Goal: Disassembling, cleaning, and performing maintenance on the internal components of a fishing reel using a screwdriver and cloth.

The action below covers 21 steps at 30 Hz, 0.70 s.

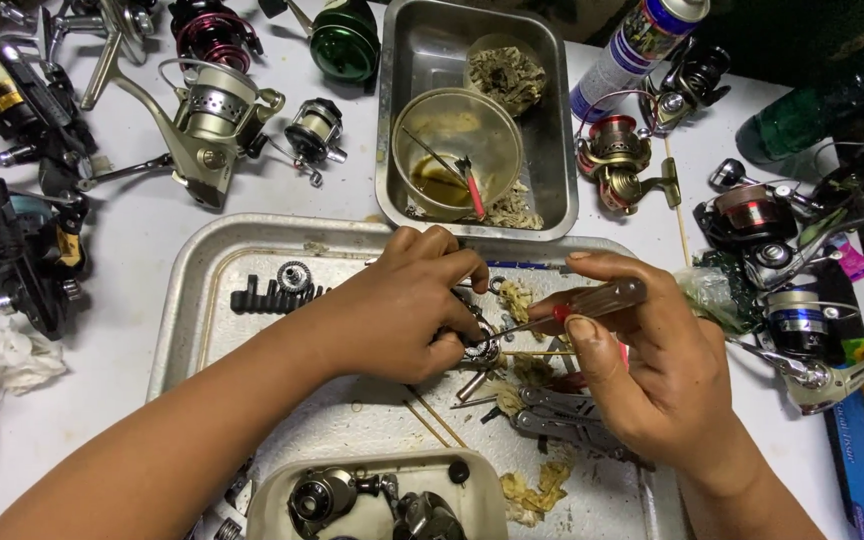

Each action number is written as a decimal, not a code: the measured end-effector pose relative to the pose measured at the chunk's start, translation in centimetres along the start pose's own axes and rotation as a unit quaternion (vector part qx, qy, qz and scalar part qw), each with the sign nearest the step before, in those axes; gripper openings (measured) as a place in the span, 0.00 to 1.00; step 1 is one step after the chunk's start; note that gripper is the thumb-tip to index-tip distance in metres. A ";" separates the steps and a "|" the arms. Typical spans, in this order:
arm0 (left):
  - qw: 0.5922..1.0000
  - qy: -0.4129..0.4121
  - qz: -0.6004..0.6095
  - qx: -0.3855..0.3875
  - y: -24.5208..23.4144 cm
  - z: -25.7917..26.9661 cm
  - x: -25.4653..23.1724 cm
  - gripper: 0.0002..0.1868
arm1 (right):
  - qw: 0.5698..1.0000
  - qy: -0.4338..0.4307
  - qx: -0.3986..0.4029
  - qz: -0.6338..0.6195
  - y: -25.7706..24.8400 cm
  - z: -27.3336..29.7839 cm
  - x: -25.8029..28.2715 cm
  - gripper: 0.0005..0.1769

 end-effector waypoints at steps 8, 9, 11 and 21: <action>1.000 0.008 -0.015 0.002 0.5 -0.1 0.0 0.20 | 0.999 -0.012 0.003 0.034 0.1 0.1 -0.1 0.20; 1.000 0.008 -0.016 0.002 0.7 -0.1 0.1 0.20 | 0.999 -0.012 0.003 0.034 0.1 0.1 0.0 0.20; 0.998 0.033 -0.008 -0.047 0.5 -0.1 0.0 0.19 | 1.000 -0.006 0.011 0.023 0.1 0.0 0.1 0.19; 0.999 0.030 0.007 -0.028 0.0 0.1 0.2 0.15 | 0.999 -0.004 0.029 0.021 0.3 -0.2 0.1 0.22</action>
Point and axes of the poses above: each hand's wrist, its own z-axis away from the middle knuckle, its own y-axis out of the palm, x = y × z, the point moved 6 cm from there along -z, towards the middle knuckle, and after that the axes turned 13 degrees about -z, right-handed, at the moved point
